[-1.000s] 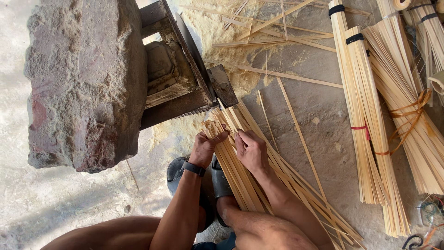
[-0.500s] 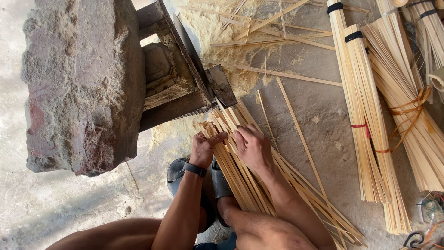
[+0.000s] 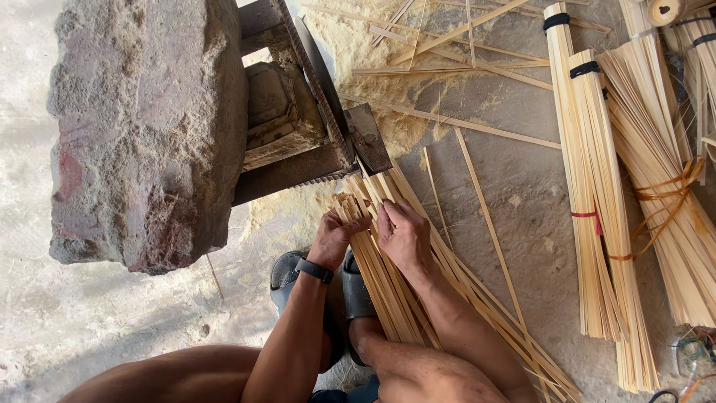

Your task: The person sits on the floor holding a bundle of thin bamboo strips and aligns them by hand, feeding the ends through a fixed bamboo-splitting blade to split them into narrower strips. They repeatedly gather, square up, and push the bundle through the machine, then set processed strips aside with other bound bundles.

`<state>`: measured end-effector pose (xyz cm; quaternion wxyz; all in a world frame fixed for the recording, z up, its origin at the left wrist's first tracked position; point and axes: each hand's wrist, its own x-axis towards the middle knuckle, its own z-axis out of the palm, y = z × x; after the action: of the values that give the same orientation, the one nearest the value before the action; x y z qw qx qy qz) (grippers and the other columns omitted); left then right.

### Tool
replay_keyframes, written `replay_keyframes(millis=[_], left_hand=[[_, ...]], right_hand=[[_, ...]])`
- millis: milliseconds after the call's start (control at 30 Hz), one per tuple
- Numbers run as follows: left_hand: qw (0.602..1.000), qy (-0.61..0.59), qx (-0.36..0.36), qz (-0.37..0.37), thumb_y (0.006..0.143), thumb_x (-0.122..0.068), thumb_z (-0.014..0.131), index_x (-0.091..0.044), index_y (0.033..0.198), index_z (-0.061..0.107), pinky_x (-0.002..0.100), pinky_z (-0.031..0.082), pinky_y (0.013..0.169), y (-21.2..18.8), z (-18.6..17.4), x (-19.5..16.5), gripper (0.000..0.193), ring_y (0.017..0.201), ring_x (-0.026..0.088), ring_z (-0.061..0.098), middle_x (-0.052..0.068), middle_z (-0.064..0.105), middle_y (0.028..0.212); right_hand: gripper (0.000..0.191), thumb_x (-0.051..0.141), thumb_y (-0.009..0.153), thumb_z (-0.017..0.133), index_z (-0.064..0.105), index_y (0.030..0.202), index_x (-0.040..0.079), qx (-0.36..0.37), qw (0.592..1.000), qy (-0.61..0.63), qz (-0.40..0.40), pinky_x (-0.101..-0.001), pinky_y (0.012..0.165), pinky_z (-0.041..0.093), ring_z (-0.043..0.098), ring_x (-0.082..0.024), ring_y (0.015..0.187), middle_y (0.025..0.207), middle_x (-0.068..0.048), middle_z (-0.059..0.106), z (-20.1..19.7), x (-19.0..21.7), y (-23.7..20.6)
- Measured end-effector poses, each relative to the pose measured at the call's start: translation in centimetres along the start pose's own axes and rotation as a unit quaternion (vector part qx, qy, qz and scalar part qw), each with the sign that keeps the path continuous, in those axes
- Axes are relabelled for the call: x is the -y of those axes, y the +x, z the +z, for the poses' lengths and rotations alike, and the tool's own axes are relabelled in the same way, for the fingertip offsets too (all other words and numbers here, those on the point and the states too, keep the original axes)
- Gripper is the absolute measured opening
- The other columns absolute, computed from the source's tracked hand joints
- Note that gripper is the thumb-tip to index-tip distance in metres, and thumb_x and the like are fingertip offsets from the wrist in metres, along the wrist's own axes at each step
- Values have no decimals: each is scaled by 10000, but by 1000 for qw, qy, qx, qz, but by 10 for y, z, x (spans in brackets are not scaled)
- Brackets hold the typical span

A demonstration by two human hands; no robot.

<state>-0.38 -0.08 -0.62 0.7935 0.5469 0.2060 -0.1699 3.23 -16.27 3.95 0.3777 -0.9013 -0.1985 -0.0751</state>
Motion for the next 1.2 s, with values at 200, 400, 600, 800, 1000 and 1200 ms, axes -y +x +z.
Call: replay_keyframes(millis=[200, 400, 600, 800, 1000, 1200], left_hand=[[999, 5, -33, 2, 851, -109, 827, 9, 1067, 791, 302, 580, 726, 3, 2, 5, 248, 793, 139, 708, 104, 808, 966], [996, -79, -40, 19, 824, -124, 855, -33, 1022, 738, 330, 632, 704, -3, 10, -5, 248, 766, 161, 720, 78, 766, 870], [996, -87, -34, 0, 827, -128, 862, -23, 1053, 727, 348, 589, 715, -5, 14, -5, 283, 792, 183, 698, 93, 756, 888], [996, -84, 5, -2, 767, -111, 787, -66, 1199, 712, 328, 588, 911, 0, 4, -1, 440, 961, 152, 731, 52, 792, 1022], [996, 81, -12, -42, 817, -100, 825, 16, 1014, 802, 339, 569, 708, 1, -5, -3, 230, 747, 172, 697, 123, 802, 898], [997, 43, -55, -32, 747, -71, 883, 1, 999, 795, 344, 623, 711, -8, 9, -17, 276, 732, 161, 737, 132, 809, 906]], right_hand=[[116, 28, 1001, 644, 703, 940, -51, 2, 1000, -29, -1, -275, 435, 518, 633, -161, 553, 779, -122, 665, 8, 12, 27], [162, 97, 1003, 633, 708, 988, -46, 22, 996, -90, -5, -293, 449, 494, 617, -196, 550, 770, -106, 650, -26, 8, -7], [221, 148, 943, 643, 703, 1060, -30, 21, 998, -48, -34, -301, 594, 573, 697, -220, 723, 900, -145, 700, -30, 7, -57], [93, 19, 969, 649, 724, 972, -36, 1, 999, 4, 41, -265, 448, 540, 654, -144, 566, 769, -108, 685, -5, -2, -23], [102, 15, 975, 655, 681, 885, -25, -5, 1000, -16, 8, -275, 433, 483, 588, -130, 518, 714, -74, 617, 7, 10, 26], [116, 48, 990, 643, 696, 934, -39, 29, 999, -24, 14, -262, 413, 477, 591, -134, 518, 739, -85, 638, -9, 1, 1]])
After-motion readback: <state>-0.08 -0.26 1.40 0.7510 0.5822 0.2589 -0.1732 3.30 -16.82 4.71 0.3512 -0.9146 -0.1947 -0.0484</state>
